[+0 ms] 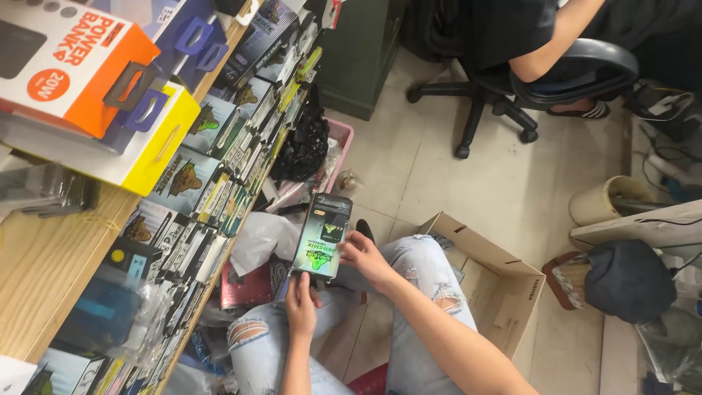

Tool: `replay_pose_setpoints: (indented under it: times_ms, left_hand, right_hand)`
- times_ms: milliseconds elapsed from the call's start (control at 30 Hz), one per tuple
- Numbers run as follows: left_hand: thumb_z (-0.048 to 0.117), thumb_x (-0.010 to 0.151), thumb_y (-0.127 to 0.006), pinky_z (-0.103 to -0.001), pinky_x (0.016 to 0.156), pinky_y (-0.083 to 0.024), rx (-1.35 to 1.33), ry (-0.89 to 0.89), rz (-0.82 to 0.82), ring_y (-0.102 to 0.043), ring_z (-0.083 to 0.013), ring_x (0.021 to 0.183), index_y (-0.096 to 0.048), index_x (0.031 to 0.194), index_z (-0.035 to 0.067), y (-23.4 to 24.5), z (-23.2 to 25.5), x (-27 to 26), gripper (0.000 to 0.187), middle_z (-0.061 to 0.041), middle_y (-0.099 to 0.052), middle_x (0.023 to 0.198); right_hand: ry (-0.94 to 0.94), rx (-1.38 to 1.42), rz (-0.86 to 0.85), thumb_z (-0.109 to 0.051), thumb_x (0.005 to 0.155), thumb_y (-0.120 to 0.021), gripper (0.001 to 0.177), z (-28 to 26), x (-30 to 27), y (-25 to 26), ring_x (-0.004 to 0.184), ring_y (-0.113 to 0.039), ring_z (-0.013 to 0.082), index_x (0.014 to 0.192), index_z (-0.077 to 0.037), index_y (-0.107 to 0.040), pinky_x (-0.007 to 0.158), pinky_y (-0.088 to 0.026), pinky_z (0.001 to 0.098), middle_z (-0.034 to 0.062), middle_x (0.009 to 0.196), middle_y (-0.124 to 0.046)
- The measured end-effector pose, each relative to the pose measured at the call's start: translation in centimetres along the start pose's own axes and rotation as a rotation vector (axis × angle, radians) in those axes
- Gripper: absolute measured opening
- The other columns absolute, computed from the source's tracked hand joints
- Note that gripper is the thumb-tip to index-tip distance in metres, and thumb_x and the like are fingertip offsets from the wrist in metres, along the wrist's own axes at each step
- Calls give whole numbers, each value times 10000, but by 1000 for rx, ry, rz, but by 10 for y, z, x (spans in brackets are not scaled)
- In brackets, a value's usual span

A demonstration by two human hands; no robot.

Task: The person sits on a chair and places small black rectangular items into white paper envelopes. They fold the envelopes closed and place them into a cardboard box. The person repeats this process with several items, occasionally picking up new envelopes and items from the surrounding area.

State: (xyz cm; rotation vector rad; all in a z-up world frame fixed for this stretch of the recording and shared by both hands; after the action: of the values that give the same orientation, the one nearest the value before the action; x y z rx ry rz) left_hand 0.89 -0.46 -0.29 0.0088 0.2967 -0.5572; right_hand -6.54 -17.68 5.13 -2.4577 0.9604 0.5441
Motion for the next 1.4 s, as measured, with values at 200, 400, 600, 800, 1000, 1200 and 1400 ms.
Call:
replay_pose_setpoints:
  times_ms: [200,400,600,800,1000,1200,1400]
  left_hand:
    - [309,1052,-449,-276,514,-455,2,29,19,-530,-147,490,-592,1333,98,-3,11,-1,379,-69,-722,1007]
    - [309,1006,-522,-322,739,-523,108,-208,167,-593,-217,811,-325,1522,94,-11,42,-17,593,-137,-568,1282]
    - [237,1012,-606,-398,966,-519,553,-655,294,-574,-262,1178,-609,1354,68,-9,50,-18,381,-129,-529,1401]
    - [236,1035,-514,-390,939,-490,510,-472,229,-591,-262,1099,-587,1366,85,-7,42,-14,372,-126,-608,1312]
    - [407,1044,-324,-375,923,-493,262,-5,144,-599,-250,1138,-546,1418,91,-2,21,-4,537,-116,-621,1361]
    - [588,991,-235,-399,943,-497,-182,275,40,-610,-222,1177,-531,1446,99,-3,11,2,731,-103,-629,1394]
    - [570,1006,-328,-482,1014,-491,-558,439,72,-558,-229,1301,-510,1454,122,1,16,2,658,-113,-587,1422]
  right_hand:
    - [66,58,19,-171,961,-595,95,-2,-3,0,1104,-722,242,1012,-104,-551,916,-594,323,74,1155,-711]
    - [83,93,8,-163,984,-591,111,9,-1,-1,1093,-715,216,1058,-97,-541,896,-604,319,91,1206,-727]
    - [69,80,30,-182,983,-585,117,2,-6,-3,1089,-727,234,1001,-102,-501,893,-605,321,104,1187,-735]
    - [168,30,38,-172,987,-610,158,10,-4,-2,956,-608,155,978,-107,-466,891,-636,338,55,972,-598]
    - [400,-159,4,-150,1014,-600,137,9,-14,-10,850,-470,97,1029,-96,-475,824,-591,288,11,928,-462]
    - [563,-296,-196,-86,990,-575,207,-11,-42,-30,982,-665,172,1168,-84,-469,842,-575,326,72,1142,-602]
    - [619,-526,-313,-48,843,-601,261,-26,-59,-45,881,-626,210,1095,-74,-536,844,-553,351,60,1004,-658]
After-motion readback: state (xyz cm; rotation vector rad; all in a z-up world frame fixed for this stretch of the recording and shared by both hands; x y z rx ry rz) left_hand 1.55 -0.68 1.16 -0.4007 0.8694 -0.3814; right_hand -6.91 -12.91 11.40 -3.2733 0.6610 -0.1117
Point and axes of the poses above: each hand's wrist, its own x-axis towards the middle knuckle, its own y-axis out of the back of the hand, z = x × y, the point moved 1 cm from there along x, towards the middle knuckle
